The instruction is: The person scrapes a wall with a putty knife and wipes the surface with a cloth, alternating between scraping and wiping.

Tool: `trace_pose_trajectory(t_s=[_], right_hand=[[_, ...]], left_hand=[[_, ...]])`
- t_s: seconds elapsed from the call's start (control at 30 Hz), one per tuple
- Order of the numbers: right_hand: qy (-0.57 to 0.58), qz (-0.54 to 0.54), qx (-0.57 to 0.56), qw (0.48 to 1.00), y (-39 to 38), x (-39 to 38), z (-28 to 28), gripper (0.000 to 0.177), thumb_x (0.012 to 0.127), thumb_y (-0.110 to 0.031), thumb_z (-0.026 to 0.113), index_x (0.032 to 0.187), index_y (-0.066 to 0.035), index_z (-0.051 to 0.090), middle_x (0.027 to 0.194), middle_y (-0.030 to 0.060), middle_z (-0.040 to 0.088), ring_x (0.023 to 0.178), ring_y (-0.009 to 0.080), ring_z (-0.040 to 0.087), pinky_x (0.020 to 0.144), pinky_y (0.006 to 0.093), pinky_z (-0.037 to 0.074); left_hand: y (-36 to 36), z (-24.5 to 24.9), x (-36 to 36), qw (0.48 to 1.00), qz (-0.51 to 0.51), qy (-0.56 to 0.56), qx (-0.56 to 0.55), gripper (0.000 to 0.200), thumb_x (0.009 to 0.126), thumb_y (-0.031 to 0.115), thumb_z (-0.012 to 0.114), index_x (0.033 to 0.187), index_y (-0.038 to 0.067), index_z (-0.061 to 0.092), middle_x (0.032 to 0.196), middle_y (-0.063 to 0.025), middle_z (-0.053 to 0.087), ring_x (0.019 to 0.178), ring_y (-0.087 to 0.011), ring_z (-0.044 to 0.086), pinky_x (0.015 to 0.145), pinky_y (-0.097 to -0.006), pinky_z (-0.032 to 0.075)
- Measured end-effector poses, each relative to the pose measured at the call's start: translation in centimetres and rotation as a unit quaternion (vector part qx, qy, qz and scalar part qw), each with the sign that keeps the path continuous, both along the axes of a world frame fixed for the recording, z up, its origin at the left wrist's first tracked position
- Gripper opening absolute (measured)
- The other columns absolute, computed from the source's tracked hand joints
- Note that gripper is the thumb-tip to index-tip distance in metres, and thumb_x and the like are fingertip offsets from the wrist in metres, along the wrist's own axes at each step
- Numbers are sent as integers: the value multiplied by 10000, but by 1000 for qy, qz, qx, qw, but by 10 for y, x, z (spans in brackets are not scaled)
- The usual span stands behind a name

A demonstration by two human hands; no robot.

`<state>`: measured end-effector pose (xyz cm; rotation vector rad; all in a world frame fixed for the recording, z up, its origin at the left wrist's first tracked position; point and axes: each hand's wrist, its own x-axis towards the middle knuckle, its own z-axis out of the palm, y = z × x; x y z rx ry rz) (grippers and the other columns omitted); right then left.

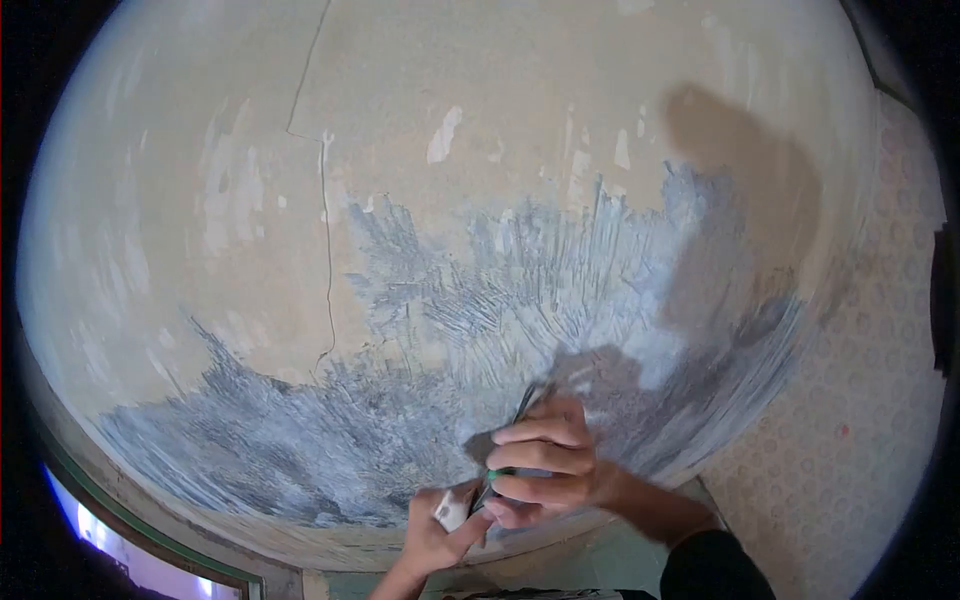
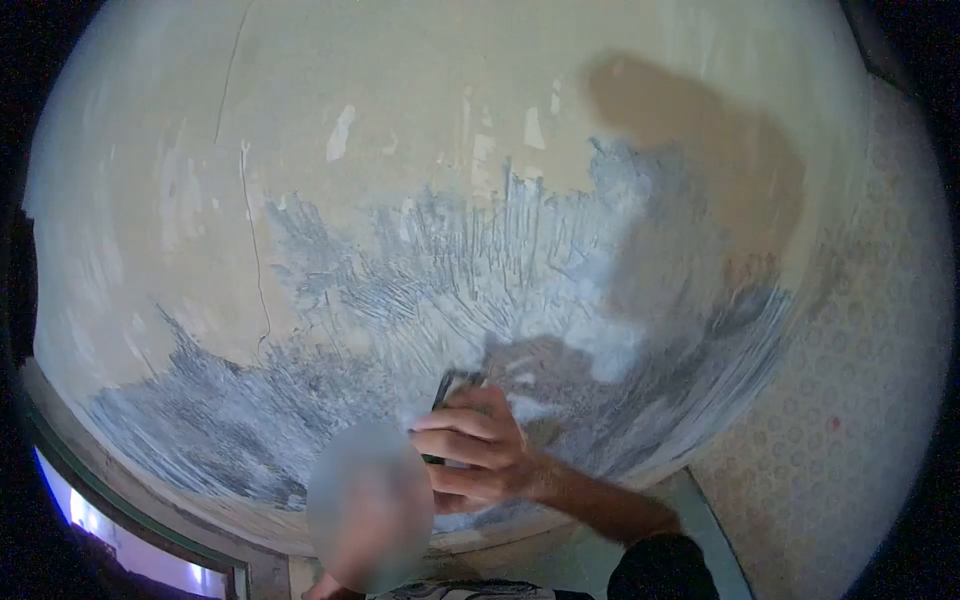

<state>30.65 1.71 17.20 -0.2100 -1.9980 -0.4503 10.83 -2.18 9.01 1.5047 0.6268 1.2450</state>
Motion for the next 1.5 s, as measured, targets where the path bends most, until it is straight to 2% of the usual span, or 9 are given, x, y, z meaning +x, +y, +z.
trace_pose_trajectory(t_s=[0.17,0.37,0.6,0.73,0.8,0.93,1.03,1.37,1.5], right_hand=[[340,50,-441,829,-38,-20,-151,178,845,-175,789,866,-65,650,918,61,669,835,220,641,753,367,502],[125,-1,-695,708,-83,-21,-242,308,874,-275,797,1049,-79,638,1028,58,665,845,164,633,766,342,496],[168,41,-706,686,-114,-83,-231,557,890,-308,777,1320,-58,526,1217,91,624,1056,185,603,844,368,502],[298,152,-688,644,-123,-92,-221,578,918,-124,737,1414,-63,447,1347,67,517,1140,182,569,893,336,514],[321,183,-659,655,-122,-93,-231,606,917,-76,724,1442,-67,422,1369,63,497,1182,184,552,940,345,511],[321,197,-695,612,-120,-85,-230,678,907,15,704,1493,-65,371,1404,73,480,1261,197,521,1056,366,475],[318,191,-709,601,-120,-89,-206,680,897,-5,727,1483,-64,387,1431,91,469,1229,200,540,1041,365,485],[230,90,-741,624,-103,-86,-206,533,865,-232,815,1290,-33,563,1149,72,650,1048,141,594,892,321,499],[206,94,-732,643,-101,-78,-205,367,881,-216,791,1143,-23,622,1005,26,622,911,99,579,781,282,471]], left_hand=[[-24,-68,-34,989,63,3,-133,251,903,158,720,952,-80,657,743,-113,669,622,-180,637,538,-295,493],[-39,-113,-46,977,71,18,-202,330,927,238,685,1116,-30,648,884,-76,701,778,-124,647,685,-272,502],[-47,-112,-30,970,26,-140,-196,433,915,244,697,1243,-25,606,1136,-122,677,1011,-174,650,871,-330,535],[-46,-103,-33,967,-49,-166,-189,411,909,215,700,1219,-42,618,1181,-152,680,1019,-204,658,880,-353,536],[-40,-119,-30,998,-26,-60,5,506,909,348,740,1212,-37,614,1220,-152,633,951,-188,674,791,-330,560],[-47,-102,-24,990,-55,-95,-87,449,895,301,759,1180,-25,640,1253,-157,610,1030,-241,666,862,-389,557],[-40,-101,-29,978,-72,-165,-101,346,903,103,700,1199,-67,644,1212,-200,665,1093,-272,663,928,-390,536],[-27,-88,-45,992,-21,-115,-50,331,931,154,665,1182,-58,622,1079,-186,682,1067,-326,666,934,-459,533],[-11,-69,-67,962,124,-242,-7,396,918,229,686,1163,-64,577,992,-159,668,911,-269,667,882,-461,549]])
